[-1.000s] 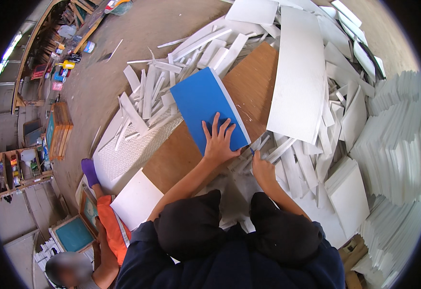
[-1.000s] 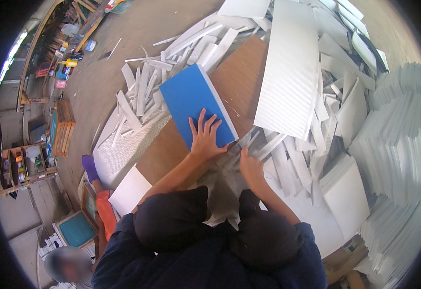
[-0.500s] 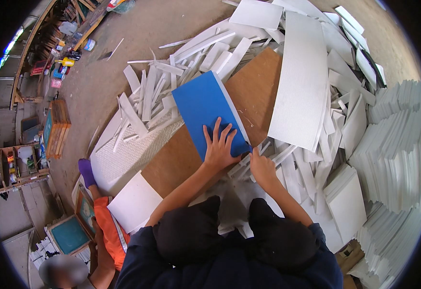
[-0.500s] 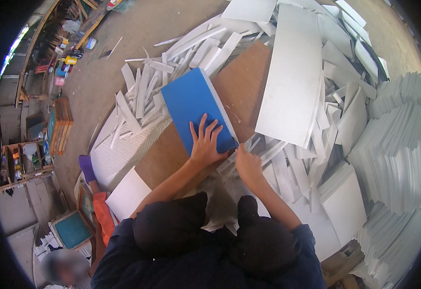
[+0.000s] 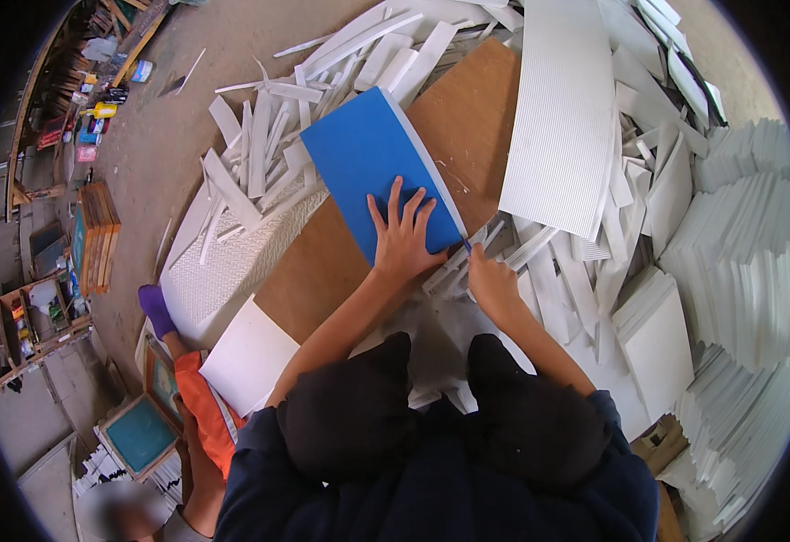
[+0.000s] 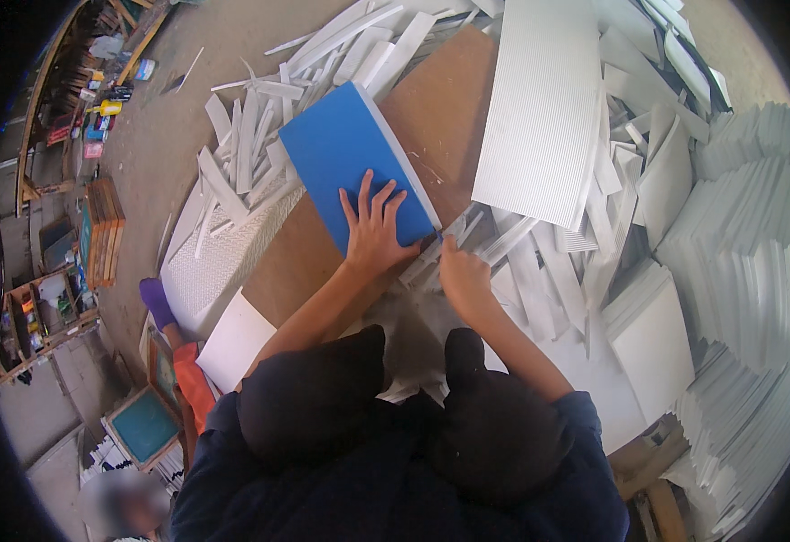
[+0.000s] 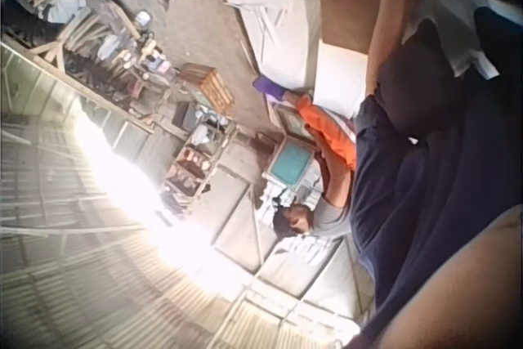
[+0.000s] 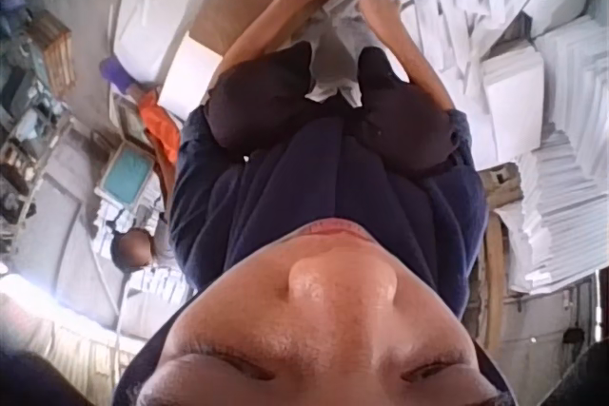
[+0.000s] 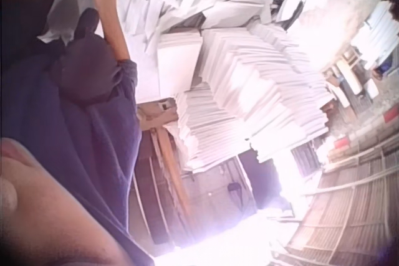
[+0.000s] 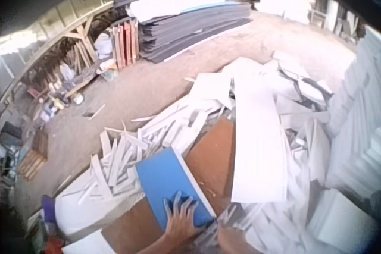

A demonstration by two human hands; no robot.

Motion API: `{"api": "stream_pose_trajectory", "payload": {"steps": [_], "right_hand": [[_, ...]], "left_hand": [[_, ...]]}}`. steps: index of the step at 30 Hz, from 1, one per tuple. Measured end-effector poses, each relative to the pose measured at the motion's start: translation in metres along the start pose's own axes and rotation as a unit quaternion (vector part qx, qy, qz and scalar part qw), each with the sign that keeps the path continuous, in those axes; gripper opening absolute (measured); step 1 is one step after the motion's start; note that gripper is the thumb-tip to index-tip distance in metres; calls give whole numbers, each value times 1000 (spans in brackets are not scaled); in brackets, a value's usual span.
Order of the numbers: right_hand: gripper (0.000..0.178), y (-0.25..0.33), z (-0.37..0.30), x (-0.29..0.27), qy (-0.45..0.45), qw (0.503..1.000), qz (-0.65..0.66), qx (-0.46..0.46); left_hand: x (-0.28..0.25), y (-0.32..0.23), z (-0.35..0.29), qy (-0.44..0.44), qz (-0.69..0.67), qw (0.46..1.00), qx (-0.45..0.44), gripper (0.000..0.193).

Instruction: The person sits on the floor and uses a utility knife to cut blue and white foam sheets into smaller rectangular pieces. They repeatedly position the sheets, score the material with the knife, and break off the cut sections, accumulating a pile of trimmed pieces.

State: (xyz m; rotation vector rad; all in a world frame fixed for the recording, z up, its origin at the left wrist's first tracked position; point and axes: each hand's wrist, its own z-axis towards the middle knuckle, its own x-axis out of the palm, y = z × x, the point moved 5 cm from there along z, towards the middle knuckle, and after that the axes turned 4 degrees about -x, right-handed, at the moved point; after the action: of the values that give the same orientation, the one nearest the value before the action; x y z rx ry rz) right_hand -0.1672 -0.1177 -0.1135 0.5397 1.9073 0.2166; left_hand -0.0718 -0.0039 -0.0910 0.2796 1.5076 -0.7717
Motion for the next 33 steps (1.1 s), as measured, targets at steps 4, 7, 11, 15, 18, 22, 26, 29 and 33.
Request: {"api": "stream_pose_trajectory", "payload": {"steps": [4, 7, 11, 15, 18, 22, 26, 29, 33], "right_hand": [[14, -8, -5, 11, -32, 999, -8, -22], [15, -13, -8, 16, -38, 999, 1, -20], [17, -16, -7, 22, -54, 998, 5, -18], [18, -10, -14, 10, -74, 997, 0, -34], [20, 2, -21, -21, -86, 995, -27, -33], [20, 8, 14, -34, -119, 991, -8, -62], [19, 14, 34, -28, -84, 994, -19, -61], [18, 19, 36, -28, -81, 994, -29, -64], [19, 20, 38, -27, -38, 998, -32, -41]], "left_hand": [[3, 0, 0, -11, 2, 1000, 5, 76], [2, -1, 0, -23, -1, 1000, 8, 74], [2, 0, 2, -20, -3, 1000, 10, 74], [1, 2, 2, -22, -8, 1000, 10, 75], [2, 4, -1, -8, -8, 1000, 2, 77], [3, 5, 0, -16, -25, 1000, 8, 77], [1, 0, 3, -31, -25, 999, 16, 76], [2, 3, 2, -46, -29, 998, 11, 76], [3, 3, 0, -53, -34, 998, 12, 75]]}}
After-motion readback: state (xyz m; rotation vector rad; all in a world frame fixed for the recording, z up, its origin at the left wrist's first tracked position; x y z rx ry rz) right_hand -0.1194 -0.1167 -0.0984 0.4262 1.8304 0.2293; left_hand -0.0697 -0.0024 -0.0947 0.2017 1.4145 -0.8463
